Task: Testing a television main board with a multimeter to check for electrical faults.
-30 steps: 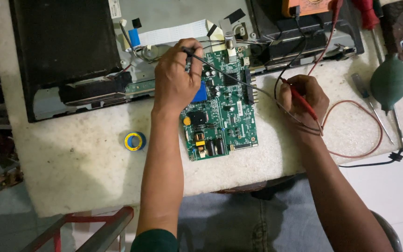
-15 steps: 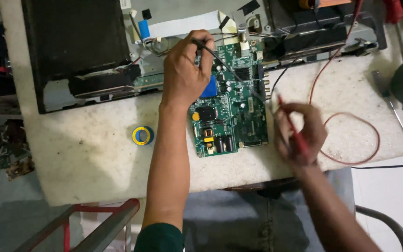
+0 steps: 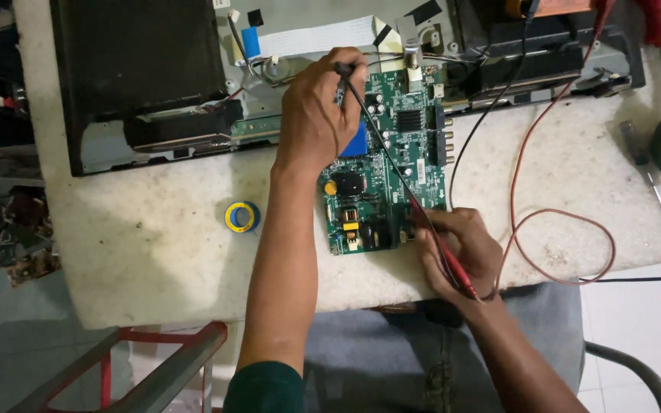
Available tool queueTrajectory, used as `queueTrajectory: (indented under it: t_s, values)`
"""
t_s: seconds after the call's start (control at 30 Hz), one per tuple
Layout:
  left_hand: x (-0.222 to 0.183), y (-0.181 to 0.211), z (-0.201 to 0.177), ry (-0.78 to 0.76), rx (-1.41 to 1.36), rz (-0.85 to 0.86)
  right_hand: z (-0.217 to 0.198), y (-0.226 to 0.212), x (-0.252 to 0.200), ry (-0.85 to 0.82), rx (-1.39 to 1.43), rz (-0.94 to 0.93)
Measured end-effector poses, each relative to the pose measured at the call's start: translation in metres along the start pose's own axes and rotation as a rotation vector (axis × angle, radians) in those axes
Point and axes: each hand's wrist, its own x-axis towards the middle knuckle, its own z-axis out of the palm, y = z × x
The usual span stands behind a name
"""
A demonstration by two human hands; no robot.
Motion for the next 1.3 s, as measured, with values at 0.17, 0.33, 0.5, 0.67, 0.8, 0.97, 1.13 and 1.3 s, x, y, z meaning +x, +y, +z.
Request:
queueTrajectory:
  t_s: [0.17,0.33,0.5,0.67,0.8,0.97,1.13,1.3]
  values:
    - [-0.001,-0.003,0.0,0.007,0.027,0.029,0.003,0.0,0.001,-0.067,0.002,0.012]
    - [0.0,-0.003,0.0,0.017,0.043,0.059,0.003,0.005,0.001,-0.074,0.062,0.002]
    - [-0.006,-0.01,0.005,-0.011,0.017,0.002,0.004,0.003,0.004,-0.09,-0.025,-0.084]
    - [0.0,-0.002,0.0,0.002,0.031,0.032,0.006,0.007,0.002,-0.083,-0.049,-0.109]
    - [0.001,0.0,-0.001,0.002,0.042,0.031,0.006,0.009,0.002,-0.082,-0.048,-0.114]
    - [-0.003,-0.002,-0.004,-0.001,0.061,0.022,0.005,-0.002,0.004,-0.103,-0.014,-0.08]
    - [-0.001,-0.011,0.006,0.078,0.166,0.134,-0.001,-0.015,0.022,-0.088,0.001,-0.114]
    - [-0.003,-0.009,0.003,0.04,0.098,0.028,0.002,-0.01,0.016,-0.006,0.053,-0.06]
